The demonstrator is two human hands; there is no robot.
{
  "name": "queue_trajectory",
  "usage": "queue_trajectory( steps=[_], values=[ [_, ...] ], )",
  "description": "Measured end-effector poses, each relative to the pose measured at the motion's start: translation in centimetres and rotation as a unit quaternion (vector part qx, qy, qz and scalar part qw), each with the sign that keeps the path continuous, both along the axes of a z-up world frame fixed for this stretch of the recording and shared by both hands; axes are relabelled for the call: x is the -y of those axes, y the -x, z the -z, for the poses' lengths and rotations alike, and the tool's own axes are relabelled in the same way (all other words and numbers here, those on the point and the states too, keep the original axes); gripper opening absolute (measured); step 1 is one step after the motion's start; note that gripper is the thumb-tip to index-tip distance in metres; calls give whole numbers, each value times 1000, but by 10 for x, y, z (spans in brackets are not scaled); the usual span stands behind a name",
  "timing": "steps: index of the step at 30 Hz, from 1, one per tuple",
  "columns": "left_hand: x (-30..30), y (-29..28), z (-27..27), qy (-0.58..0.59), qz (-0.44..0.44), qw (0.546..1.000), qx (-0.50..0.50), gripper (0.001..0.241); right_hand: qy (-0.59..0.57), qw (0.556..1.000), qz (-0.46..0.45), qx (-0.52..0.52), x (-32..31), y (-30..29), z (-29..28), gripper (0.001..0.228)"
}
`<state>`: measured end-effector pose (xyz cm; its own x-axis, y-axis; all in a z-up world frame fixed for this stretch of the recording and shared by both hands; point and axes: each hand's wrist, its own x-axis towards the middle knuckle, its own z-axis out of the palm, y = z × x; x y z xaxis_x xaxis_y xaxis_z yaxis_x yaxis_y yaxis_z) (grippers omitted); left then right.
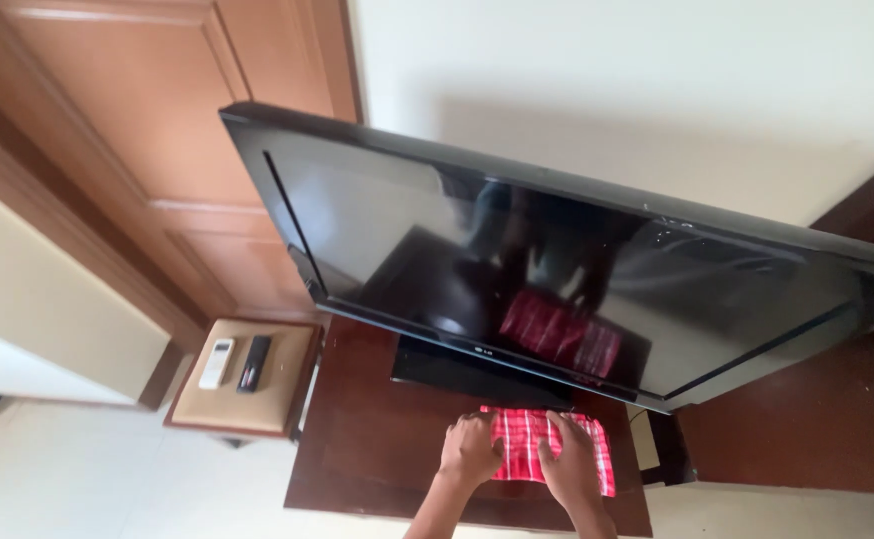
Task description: The person cleans a television screen and a bedside table using a red and white checkered cloth. They first move a remote control and a black device from the TV stand to a nearby stool, then wipe the TV screen and the stand. Finally, they move to the bedside table and wipe its surface.
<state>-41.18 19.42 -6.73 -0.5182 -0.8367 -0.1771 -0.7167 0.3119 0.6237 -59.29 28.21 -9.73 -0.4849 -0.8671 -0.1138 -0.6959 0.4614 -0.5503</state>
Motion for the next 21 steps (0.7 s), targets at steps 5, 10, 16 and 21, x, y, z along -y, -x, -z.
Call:
queue_trajectory(
  steps=[5, 10, 16, 21],
  values=[
    [-12, -6, -8, -13, 5, 998, 53, 48, 31, 999, -24, 27, -8, 5, 1, 55],
    [-21, -7, -9, -24, 6, 996, 86, 35, 3, 999, -10, 51, -22, 1, -9, 58],
    [-23, -2, -12, -33, 17, 998, 45, 52, 59, 998, -24, -3, -37, 2, -23, 53],
    [-25, -1, -20, -25, 32, 999, 31, 46, 79, 997, -2, 0, -46, 4, -30, 55]
  ],
)
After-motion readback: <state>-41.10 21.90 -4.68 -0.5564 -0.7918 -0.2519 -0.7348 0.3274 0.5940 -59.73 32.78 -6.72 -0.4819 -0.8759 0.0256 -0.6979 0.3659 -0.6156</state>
